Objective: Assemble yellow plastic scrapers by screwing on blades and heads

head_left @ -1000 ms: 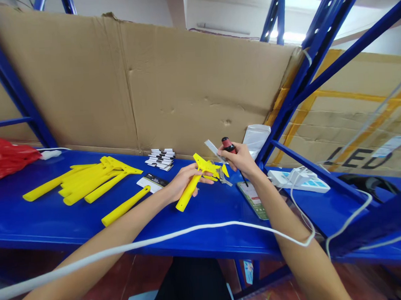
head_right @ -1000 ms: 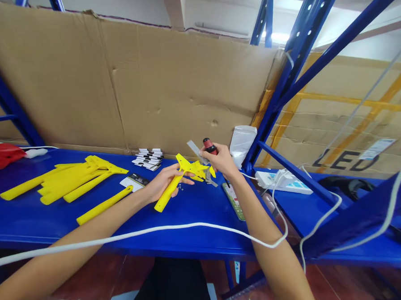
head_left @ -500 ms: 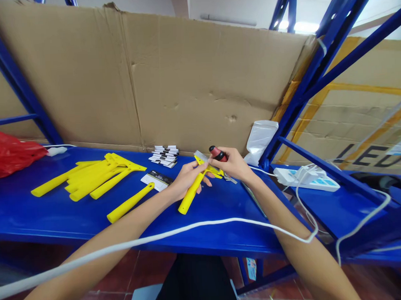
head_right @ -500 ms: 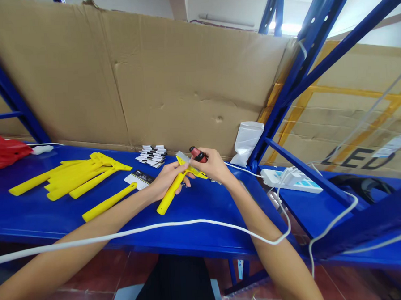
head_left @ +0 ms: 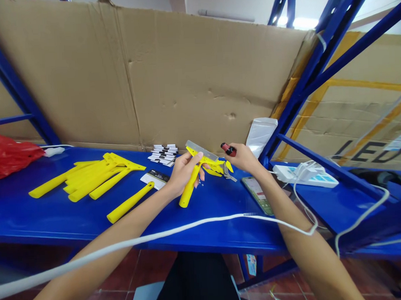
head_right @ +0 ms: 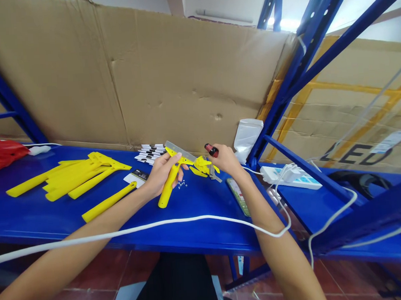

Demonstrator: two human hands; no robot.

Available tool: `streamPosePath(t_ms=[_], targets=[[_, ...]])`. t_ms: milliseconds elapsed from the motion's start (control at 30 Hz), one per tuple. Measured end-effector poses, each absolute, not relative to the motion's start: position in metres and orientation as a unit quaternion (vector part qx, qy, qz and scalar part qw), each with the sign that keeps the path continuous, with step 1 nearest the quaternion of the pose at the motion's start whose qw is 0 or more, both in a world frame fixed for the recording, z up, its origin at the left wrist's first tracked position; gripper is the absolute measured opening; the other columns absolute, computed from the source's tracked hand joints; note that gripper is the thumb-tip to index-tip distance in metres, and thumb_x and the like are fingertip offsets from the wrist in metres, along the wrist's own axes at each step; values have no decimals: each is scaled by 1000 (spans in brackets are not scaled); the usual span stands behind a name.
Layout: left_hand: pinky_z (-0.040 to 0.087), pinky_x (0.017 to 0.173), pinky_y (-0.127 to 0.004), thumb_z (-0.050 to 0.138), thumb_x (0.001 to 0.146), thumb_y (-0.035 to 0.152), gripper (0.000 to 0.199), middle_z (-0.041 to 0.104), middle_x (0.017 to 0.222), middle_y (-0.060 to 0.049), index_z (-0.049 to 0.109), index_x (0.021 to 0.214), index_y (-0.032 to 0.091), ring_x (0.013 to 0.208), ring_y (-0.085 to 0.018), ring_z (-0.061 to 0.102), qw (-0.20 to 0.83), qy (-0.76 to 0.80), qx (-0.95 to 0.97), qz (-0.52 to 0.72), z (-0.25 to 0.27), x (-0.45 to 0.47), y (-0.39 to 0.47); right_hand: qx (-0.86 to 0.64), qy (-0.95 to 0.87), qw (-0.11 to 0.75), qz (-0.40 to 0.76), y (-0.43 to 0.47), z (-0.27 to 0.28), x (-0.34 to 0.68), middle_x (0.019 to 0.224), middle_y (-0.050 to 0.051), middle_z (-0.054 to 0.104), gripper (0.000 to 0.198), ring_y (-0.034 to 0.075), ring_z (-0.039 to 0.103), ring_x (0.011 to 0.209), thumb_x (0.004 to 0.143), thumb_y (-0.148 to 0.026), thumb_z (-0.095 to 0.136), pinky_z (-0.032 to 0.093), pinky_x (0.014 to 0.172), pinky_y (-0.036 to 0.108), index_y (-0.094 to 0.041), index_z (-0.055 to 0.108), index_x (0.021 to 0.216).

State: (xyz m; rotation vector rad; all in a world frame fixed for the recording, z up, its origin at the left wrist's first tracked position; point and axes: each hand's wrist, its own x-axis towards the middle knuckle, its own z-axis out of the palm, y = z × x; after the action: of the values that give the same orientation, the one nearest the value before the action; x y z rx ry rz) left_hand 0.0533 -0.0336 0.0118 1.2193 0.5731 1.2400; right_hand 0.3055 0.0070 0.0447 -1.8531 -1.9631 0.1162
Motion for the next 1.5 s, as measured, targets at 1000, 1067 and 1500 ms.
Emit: streamPosePath(t_ms=[1000, 1067, 1500], targets=[[43, 33, -20, 92, 87, 64, 54, 81, 85, -6, 66, 104, 19, 47, -13, 66, 593, 259, 553, 524, 4, 54, -31, -764, -586, 148, 226, 40, 10, 333, 147, 14, 70, 46, 29, 74, 125, 110, -44, 77, 67, 105, 51, -19, 69, 147], [43, 34, -20, 93, 87, 64, 54, 81, 85, -6, 66, 104, 19, 47, -13, 66, 593, 261, 552, 525, 4, 54, -30, -748, -588, 208, 227, 36, 16, 334, 147, 13, 70, 46, 29, 74, 125, 110, -44, 77, 67, 105, 52, -19, 69, 148], [44, 33, -20, 93, 87, 62, 53, 80, 85, -5, 67, 103, 19, 47, -12, 65, 596, 280, 535, 529, 2, 53, -26, -483, -594, 571, 296, 5, 54, 320, 88, 9, 82, 66, 8, 35, 43, 89, -82, 81, 30, 42, 31, -19, 72, 104]])
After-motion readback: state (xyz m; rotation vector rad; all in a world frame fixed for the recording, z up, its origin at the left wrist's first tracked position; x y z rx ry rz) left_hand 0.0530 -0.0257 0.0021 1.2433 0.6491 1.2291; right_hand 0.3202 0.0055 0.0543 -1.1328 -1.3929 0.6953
